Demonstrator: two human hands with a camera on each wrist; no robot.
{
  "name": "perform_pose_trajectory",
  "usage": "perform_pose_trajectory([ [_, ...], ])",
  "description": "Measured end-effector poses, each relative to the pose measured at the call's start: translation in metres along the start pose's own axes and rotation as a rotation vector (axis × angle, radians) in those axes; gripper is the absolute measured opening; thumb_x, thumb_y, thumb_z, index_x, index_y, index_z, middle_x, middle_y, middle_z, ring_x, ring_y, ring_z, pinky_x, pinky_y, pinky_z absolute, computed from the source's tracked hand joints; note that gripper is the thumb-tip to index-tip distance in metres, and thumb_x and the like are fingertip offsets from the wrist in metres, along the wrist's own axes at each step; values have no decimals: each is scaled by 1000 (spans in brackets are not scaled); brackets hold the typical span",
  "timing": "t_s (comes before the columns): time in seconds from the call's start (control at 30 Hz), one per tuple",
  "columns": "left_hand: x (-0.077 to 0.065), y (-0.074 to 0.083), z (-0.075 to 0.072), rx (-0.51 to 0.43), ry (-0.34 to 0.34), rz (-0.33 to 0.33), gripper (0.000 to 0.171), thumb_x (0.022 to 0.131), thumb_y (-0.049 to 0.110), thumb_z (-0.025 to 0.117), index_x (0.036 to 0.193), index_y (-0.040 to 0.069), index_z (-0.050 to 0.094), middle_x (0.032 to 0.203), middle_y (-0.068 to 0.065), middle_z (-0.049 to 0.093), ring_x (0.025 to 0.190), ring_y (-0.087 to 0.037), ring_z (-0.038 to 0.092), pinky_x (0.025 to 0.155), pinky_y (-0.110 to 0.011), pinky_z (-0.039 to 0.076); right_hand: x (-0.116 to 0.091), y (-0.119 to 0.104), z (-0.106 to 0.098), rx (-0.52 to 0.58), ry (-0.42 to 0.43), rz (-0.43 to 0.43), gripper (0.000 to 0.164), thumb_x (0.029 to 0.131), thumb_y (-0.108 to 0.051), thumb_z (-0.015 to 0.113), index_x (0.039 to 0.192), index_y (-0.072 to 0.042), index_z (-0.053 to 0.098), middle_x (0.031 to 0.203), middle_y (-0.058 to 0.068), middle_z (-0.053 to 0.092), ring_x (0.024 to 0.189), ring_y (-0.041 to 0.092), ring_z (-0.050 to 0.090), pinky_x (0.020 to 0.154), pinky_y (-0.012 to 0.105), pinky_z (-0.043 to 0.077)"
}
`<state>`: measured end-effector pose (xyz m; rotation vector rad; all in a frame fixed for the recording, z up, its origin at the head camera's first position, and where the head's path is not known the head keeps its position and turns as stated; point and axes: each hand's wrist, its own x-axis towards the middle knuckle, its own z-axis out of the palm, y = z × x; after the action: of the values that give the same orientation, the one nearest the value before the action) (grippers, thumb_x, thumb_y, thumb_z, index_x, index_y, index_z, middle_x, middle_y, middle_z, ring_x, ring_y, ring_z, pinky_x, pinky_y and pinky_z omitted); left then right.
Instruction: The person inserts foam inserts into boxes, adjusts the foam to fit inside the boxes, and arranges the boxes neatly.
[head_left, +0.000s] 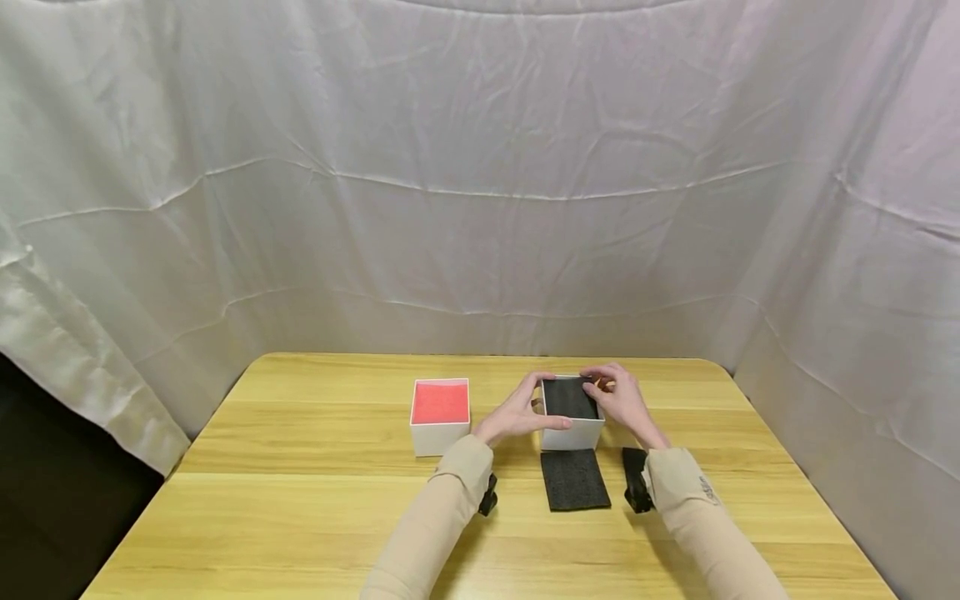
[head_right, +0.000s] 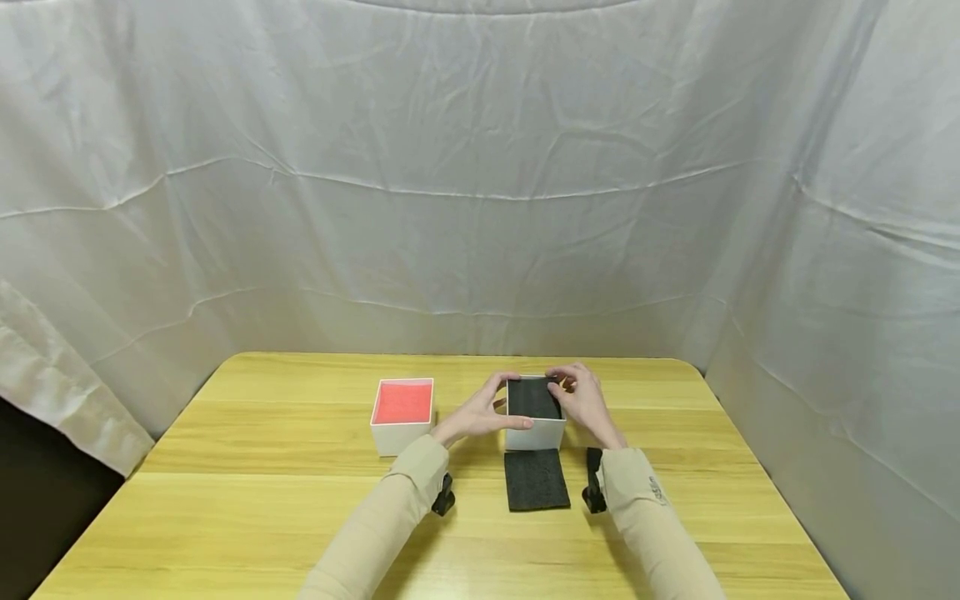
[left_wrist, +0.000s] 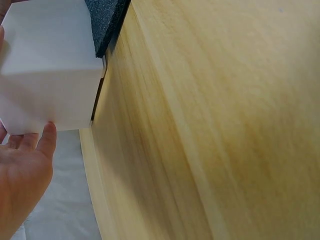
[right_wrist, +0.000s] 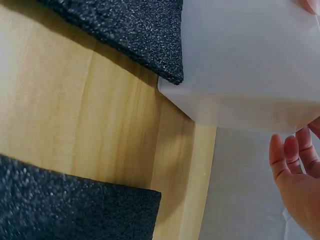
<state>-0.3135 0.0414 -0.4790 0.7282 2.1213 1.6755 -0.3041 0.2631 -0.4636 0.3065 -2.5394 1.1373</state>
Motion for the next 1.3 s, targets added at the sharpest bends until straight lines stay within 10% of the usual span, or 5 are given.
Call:
perform_pose_trajectory([
  [0.3,0,-1,0,16,3,-5,78,86,25,81,149,18,36,156,-9,33,143,-38,43,110,-44,48,-1,-2,-1,13,6,7,19,88,5,70,106,5,74,99,22,66,82,19,62,70,18,52],
  [0.6,2,-4,0,12,0,3,79,85,24,81,150,18,35,157,-10,32,142,-36,45,110,-42,49,-7,-4,0,-21,-39,-193,17,89,2,71,105,0,76,107,18,71,98,34,66,85,51,55],
  [0.87,2,-5,-1,-11,-2,13,85,86,23,80,153,16,28,159,-13,32,141,-36,47,110,-42,49,-5,-9,0,-8,-273,-321,28,93,9,53,111,3,74,121,23,71,106,40,68,74,27,51],
  [1.1,0,-4,-3,17,3,-22,98,84,30,82,158,23,20,164,-16,26,144,-39,44,113,-44,46,-5,-8,-1,-101,-357,-419,38,92,12,45,114,2,74,128,23,68,123,45,60,99,60,49],
  [1.3,0,-4,-3,35,-3,-26,98,84,34,81,159,24,19,166,-16,22,145,-39,42,114,-46,45,-6,-9,1,-171,-364,-528,42,90,16,41,108,2,76,125,25,67,120,48,58,99,65,45],
])
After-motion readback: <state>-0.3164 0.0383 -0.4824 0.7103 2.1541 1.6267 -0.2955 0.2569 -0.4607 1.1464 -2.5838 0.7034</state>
